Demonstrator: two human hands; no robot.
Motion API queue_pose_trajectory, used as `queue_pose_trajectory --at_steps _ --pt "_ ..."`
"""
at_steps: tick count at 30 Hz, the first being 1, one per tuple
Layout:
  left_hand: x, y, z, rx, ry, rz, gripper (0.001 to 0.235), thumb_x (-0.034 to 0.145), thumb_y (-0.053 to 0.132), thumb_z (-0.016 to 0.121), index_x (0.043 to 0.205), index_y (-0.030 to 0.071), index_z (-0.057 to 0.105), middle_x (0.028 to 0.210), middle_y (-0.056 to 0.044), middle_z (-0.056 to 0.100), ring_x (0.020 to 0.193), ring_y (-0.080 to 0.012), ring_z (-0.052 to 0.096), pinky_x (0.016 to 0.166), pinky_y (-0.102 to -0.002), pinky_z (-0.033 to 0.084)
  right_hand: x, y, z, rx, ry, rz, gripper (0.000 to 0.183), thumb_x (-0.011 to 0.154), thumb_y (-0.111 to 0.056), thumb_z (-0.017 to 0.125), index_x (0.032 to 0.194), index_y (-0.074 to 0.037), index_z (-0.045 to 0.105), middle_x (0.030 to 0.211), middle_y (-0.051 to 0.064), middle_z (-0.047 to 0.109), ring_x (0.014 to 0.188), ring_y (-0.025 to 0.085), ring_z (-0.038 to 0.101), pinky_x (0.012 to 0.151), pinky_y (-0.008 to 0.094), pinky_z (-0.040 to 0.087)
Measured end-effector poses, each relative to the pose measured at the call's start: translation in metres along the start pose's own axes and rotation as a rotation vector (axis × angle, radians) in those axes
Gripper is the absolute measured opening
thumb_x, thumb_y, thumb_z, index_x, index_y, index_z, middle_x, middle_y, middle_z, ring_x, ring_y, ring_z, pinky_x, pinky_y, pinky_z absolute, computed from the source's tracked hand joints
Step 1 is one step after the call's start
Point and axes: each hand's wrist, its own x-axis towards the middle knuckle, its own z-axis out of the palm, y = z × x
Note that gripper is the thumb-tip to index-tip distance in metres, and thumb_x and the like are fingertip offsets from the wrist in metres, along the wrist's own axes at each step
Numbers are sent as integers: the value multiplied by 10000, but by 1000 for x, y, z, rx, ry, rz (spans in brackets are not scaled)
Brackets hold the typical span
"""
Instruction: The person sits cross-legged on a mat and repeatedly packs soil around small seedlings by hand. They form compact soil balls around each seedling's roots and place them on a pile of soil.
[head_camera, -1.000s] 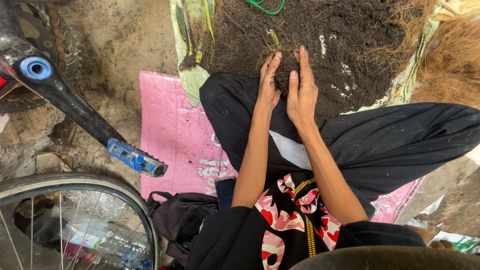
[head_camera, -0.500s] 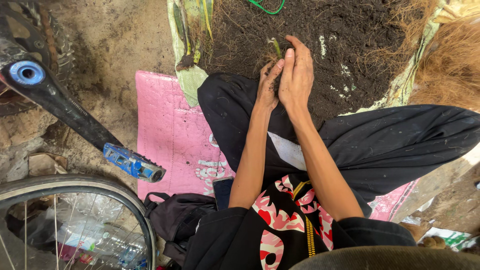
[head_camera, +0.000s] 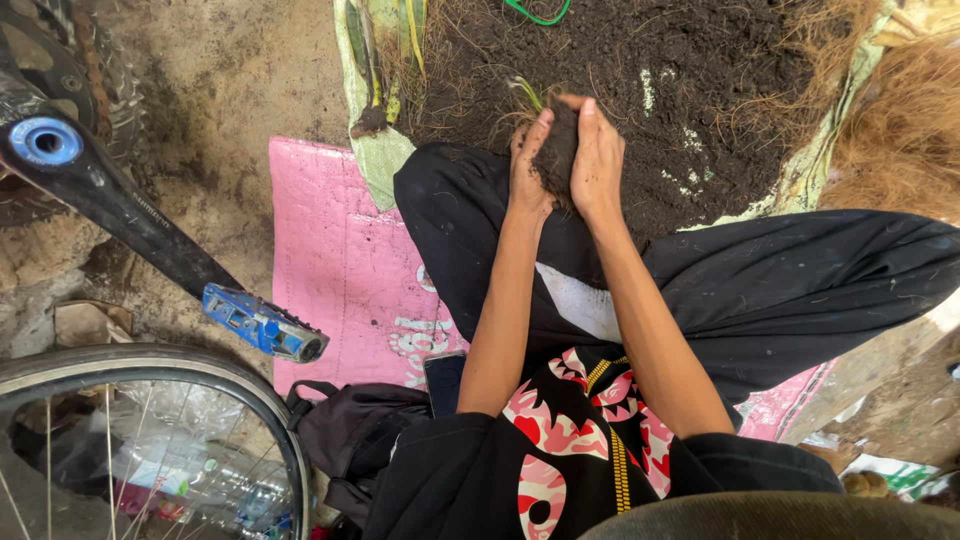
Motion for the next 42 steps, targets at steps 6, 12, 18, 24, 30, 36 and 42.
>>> queue_pose_trajectory --at_steps 6,12,18,24,30,36,42 --pt "3 2 2 -18 116 -19 378 1051 309 607 1324 48 585 1242 -64 635 1145 -198 619 979 -380 531 -18 29 9 420 63 38 559 1130 -444 358 1393 -9 591 1369 125 619 1275 232 596 1117 359 464" --pt "-8 5 12 52 -25 29 627 1040 309 620 1565 43 401 1459 -94 535 1325 -211 535 1128 -397 442 -17 30 -2 411 33 -67 537 1146 -411 405 1467 2 529 1446 152 578 1341 224 551 1172 367 414" --pt "-37 14 48 705 -157 295 690 1045 322 687 1592 2 416 1524 -136 524 1399 -244 533 1217 -368 418 -3 38 -36 374 -44 95 569 1132 -453 375 1339 9 635 1164 120 702 1045 193 645 951 351 531" --pt "-68 24 101 1116 -161 375 832 879 439 787 1577 126 459 1362 -108 572 1267 -243 632 1127 -396 522 -7 49 -59 813 -60 246 631 1098 -525 362 1374 1 573 1248 130 677 1167 217 666 1046 391 562" --pt "-74 11 145 1404 -274 782 435 832 378 820 1154 94 753 1324 -100 683 1378 -334 552 1230 -516 388 -23 62 -77 1002 -65 155 727 1036 -597 320 1568 -116 197 1487 142 480 1369 235 559 1196 421 486" --pt "-99 -18 170 1444 -209 908 298 761 274 807 935 40 741 1050 -113 752 1052 -258 730 1170 -485 426 -32 97 -90 1054 -36 93 716 1087 -510 287 1622 -67 112 1564 146 373 1403 286 483 1173 437 455" --pt "-106 -38 170 1427 -222 885 204 772 182 780 917 48 730 990 -82 759 988 -232 747 1042 -388 488 -43 144 -83 1167 80 197 708 1245 -424 370 1498 163 65 1304 122 299 1232 243 343 1156 407 380"
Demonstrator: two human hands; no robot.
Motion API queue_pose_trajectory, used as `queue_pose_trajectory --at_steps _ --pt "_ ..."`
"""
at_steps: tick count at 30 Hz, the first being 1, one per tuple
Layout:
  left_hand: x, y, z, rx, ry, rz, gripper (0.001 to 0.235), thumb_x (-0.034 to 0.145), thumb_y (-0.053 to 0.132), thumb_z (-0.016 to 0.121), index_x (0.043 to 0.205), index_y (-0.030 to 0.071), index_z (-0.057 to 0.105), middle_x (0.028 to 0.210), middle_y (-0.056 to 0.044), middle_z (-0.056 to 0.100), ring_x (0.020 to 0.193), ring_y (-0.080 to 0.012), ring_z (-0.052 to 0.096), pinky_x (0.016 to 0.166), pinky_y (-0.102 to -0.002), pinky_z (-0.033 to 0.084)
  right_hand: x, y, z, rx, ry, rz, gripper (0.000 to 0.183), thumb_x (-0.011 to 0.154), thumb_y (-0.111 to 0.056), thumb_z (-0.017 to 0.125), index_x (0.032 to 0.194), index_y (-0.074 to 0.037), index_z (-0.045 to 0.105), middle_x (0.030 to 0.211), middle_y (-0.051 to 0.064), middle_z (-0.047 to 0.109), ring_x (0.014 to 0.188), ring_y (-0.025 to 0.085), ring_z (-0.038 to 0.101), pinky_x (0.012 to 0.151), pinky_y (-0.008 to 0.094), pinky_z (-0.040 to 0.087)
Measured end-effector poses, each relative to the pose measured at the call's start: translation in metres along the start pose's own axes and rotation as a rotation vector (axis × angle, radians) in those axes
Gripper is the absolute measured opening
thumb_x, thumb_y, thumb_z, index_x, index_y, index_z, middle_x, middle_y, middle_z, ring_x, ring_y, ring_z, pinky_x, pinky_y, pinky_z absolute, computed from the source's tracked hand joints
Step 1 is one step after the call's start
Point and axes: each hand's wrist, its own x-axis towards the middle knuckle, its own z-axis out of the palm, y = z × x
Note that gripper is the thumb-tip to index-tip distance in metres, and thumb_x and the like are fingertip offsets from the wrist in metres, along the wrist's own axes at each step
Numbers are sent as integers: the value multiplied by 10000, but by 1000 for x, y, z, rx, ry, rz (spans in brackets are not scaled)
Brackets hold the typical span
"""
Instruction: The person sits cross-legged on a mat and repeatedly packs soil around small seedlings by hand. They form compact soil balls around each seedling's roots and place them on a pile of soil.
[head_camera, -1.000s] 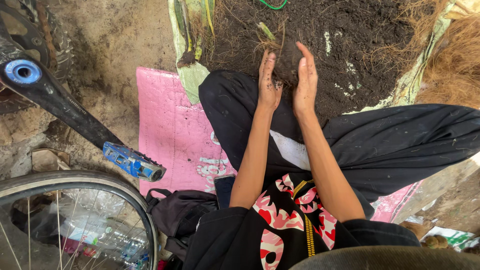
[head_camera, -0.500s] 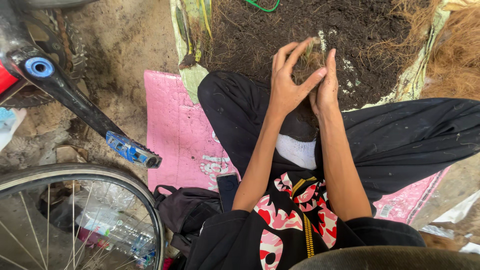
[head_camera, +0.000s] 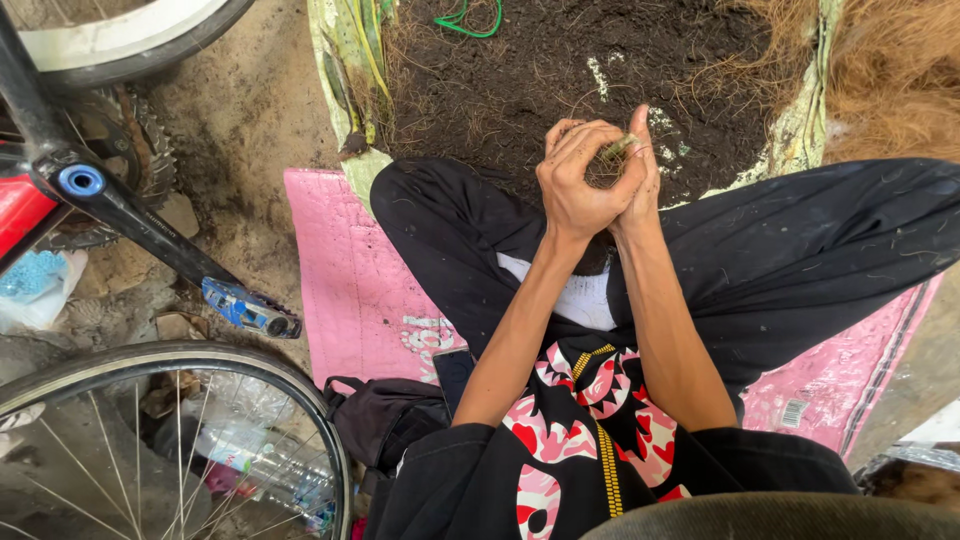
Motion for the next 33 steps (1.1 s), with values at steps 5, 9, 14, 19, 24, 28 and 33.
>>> queue_pose_trajectory --at_steps 5,9,14,19,24,28,33 --pt "3 -4 2 55 -59 -28 292 811 196 789 1073 76 745 1163 -77 763 1142 -217 714 1118 -432 449 7 -2 7 -139 -79 -63 704 1130 -488 337 1652 -44 174 1448 160 526 1367 221 554 1220 389 456" --pt "8 -11 -8 7 -191 -127 424 885 274 784 1275 118 725 1331 -54 733 1349 -245 616 1231 -459 417 8 -14 4 -482 -155 -69 798 1074 -614 177 1599 -14 209 1441 145 551 1317 205 588 1132 377 493" --pt "6 -1 -8 36 -252 -123 463 853 364 785 1237 109 742 1355 -71 709 1428 -329 583 1222 -494 392 3 -15 -8 -496 -178 70 981 1061 -684 -16 1203 32 640 1064 179 666 975 220 682 867 384 588" --pt "-4 18 -8 92 -146 15 331 796 326 789 1032 94 791 1299 -99 718 1373 -380 586 1192 -493 397 -4 -18 -30 -668 -396 -318 950 1057 -699 -12 1297 17 564 1242 127 636 1226 150 602 1125 354 444" --pt "-3 26 2 52 -39 -3 132 870 209 780 913 89 744 1127 -28 762 1156 -242 679 1016 -351 521 -8 -27 -17 -658 -323 -465 671 1141 -539 232 1496 23 143 1029 39 482 899 110 474 884 317 459" --pt "6 29 12 98 6 12 49 882 127 746 867 82 733 998 -26 761 1070 -235 712 909 -345 512 -10 -51 23 -711 -244 -570 647 1187 -415 332 1519 121 188 1054 80 527 911 146 492 837 304 462" --pt "13 25 15 75 17 47 89 849 125 749 810 71 691 874 -65 709 1055 -286 724 874 -365 496 -8 -70 52 -384 -346 -298 601 1152 -466 239 1109 61 525 887 60 628 743 152 560 752 251 483"
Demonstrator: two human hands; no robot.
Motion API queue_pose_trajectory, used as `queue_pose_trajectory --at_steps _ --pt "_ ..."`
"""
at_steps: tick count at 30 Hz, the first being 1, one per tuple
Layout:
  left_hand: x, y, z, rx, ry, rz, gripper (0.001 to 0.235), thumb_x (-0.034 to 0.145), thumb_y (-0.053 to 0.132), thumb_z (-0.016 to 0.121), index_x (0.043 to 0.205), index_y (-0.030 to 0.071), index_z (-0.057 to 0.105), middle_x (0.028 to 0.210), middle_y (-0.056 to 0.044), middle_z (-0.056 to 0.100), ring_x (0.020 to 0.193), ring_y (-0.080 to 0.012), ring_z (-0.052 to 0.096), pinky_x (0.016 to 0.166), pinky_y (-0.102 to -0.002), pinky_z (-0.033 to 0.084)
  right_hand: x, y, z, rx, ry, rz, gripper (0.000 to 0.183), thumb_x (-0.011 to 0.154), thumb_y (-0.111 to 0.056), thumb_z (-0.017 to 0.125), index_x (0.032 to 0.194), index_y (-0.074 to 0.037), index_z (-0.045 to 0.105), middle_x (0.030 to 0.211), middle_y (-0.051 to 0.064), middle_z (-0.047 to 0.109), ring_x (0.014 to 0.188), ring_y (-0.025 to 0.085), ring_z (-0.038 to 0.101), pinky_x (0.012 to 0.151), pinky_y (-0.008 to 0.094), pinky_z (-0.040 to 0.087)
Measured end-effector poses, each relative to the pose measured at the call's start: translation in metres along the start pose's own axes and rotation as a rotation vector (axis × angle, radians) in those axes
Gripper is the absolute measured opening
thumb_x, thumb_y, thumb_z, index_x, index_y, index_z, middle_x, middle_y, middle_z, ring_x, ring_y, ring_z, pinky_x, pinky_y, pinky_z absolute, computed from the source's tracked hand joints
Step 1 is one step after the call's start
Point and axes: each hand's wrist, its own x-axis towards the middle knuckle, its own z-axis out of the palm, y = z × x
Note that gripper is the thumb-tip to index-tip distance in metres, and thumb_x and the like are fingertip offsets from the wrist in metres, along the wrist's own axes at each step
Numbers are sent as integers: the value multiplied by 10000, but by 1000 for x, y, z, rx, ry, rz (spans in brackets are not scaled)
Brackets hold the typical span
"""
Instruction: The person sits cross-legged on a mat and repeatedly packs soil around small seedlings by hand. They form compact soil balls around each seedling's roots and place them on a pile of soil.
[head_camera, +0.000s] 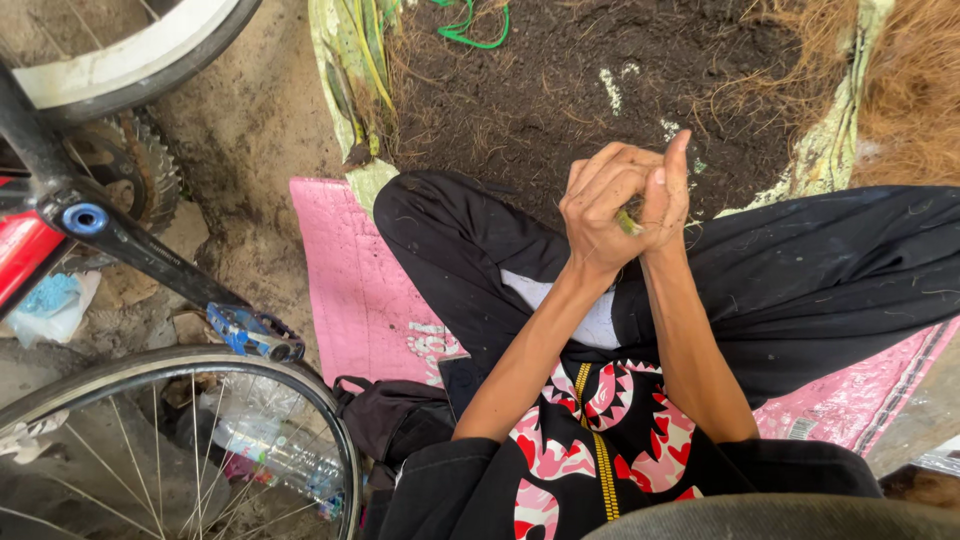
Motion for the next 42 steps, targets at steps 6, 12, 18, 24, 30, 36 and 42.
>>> queue_pose_trajectory --at_steps 6,12,18,24,30,36,42 --pt "-1 -23 1 -96 39 -170 150 971 142 678 846 63 704 956 -77 741 1045 -236 734 927 -337 548 13 21 0 212 -6 151 760 1192 -620 144 966 -5 527 813 57 556 717 125 483 725 242 422" --pt "7 -49 -11 -554 198 -687 250 1065 192 608 927 28 736 991 -122 757 1008 -232 696 987 -366 524 10 -17 41 -186 18 82 876 1064 -685 80 1333 18 529 1223 158 568 1211 250 527 1098 356 388" --pt "2 -23 -31 -215 31 -443 237 953 228 685 1102 48 729 1249 -136 691 1338 -261 548 1170 -434 430 19 -41 58 -378 13 130 825 1098 -675 127 1411 -33 541 1382 102 610 1372 238 550 1220 360 370" --pt "4 -5 -25 -182 105 -298 170 898 160 778 1017 55 717 1128 -99 716 1296 -279 611 1115 -408 504 11 -32 53 -209 127 119 641 1145 -583 118 1235 -69 490 1178 49 506 1223 176 481 1175 328 352" --pt "-5 1 -19 -218 99 -313 140 793 67 743 918 44 683 1006 -61 733 978 -195 711 923 -325 572 6 -29 40 -379 203 62 353 1206 -381 246 1188 -81 432 1093 13 368 993 120 351 981 266 340" --pt "-5 -1 -22 -188 144 -265 145 760 47 730 889 53 664 957 -49 727 966 -199 690 913 -319 567 7 -24 46 -226 208 143 295 1193 -328 276 1173 -86 444 1086 9 358 953 114 340 907 271 349" --pt "-6 -22 -30 -220 132 -341 317 856 109 791 1124 52 632 1200 -96 661 1131 -231 663 1007 -359 548 12 -21 67 -153 154 -10 411 1176 -436 203 1365 -109 365 1204 71 520 1149 161 510 1089 302 405"
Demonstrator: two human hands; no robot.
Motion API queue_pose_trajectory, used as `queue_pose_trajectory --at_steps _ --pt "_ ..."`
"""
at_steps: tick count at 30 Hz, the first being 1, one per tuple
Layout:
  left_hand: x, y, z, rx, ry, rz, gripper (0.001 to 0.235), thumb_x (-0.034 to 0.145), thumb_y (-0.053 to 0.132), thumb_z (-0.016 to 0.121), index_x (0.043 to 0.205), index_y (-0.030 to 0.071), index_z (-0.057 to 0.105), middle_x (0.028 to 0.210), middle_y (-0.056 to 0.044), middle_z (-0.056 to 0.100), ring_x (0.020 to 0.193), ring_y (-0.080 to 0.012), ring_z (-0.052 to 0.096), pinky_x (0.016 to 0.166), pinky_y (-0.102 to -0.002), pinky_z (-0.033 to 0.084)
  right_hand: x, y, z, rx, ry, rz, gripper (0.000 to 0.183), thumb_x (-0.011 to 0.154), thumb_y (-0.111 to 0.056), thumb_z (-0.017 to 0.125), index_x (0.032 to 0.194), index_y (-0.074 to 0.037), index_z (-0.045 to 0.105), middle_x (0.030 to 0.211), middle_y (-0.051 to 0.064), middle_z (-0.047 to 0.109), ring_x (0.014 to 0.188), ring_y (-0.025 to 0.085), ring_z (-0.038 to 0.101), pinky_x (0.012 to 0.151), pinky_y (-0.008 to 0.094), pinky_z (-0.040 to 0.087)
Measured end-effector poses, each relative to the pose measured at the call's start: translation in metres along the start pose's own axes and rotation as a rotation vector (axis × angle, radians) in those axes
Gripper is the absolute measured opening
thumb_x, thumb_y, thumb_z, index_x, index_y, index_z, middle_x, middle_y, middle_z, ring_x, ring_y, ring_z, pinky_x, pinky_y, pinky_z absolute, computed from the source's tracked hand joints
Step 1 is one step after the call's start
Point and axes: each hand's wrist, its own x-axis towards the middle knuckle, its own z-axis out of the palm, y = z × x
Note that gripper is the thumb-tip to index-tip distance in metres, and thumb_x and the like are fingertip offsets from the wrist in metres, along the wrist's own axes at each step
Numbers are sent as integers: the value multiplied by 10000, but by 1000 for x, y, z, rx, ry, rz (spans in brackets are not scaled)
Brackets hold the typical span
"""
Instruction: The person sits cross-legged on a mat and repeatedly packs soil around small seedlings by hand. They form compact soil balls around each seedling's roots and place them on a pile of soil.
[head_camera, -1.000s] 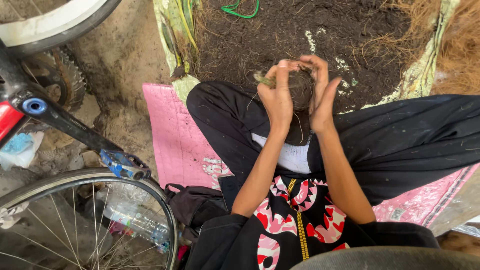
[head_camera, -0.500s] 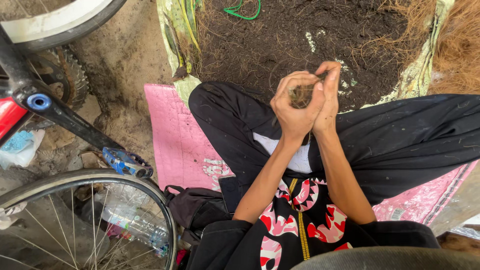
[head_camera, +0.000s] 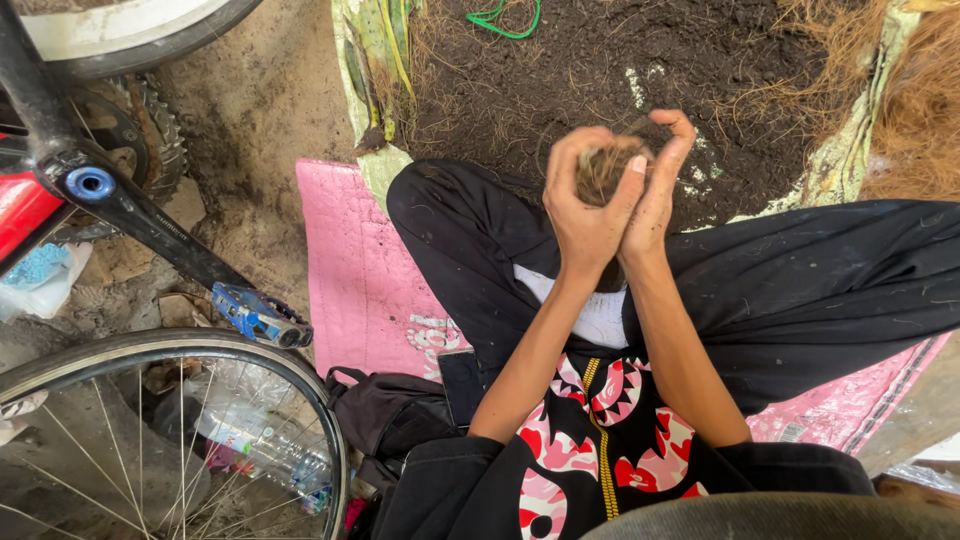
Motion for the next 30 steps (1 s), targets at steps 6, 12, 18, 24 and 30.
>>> queue_pose_trajectory --at_steps 6,12,18,24,30 --pt "22 -49 -23 -621 9 -426 555 911 73 796 1391 56 519 1272 -139 672 1117 -218 670 999 -368 557 13 21 -13 -65 -253 87 567 1157 -509 222 1591 -145 224 1485 130 422 1425 265 469 1255 487 417" --pt "53 -100 -79 -747 59 -601 675 887 47 763 1449 93 393 1265 -163 641 1086 -247 675 934 -426 591 87 73 -97 -990 -124 -150 697 1036 -320 673 1633 -148 357 1661 209 216 1577 382 302 1297 553 306" --pt "61 -115 -88 -859 74 -597 764 932 16 710 1538 146 264 1365 -149 597 1170 -246 640 977 -418 577 105 101 -105 -1313 -134 -113 782 1015 -425 718 1656 -128 382 1689 283 192 1588 474 256 1274 626 221" --pt "60 -124 -83 -924 62 -578 631 1028 150 642 1530 82 266 1363 -186 595 1196 -313 641 951 -447 582 67 87 -18 -1095 -438 -28 723 982 -501 757 1582 -175 518 1666 244 303 1593 459 259 1287 645 260" --pt "60 -147 -85 -817 148 -690 736 1032 422 569 1617 136 226 1456 -124 485 1286 -240 560 997 -396 543 38 83 34 -1306 -522 -171 687 881 -499 753 1529 -329 601 1735 77 246 1553 518 130 1095 799 213"
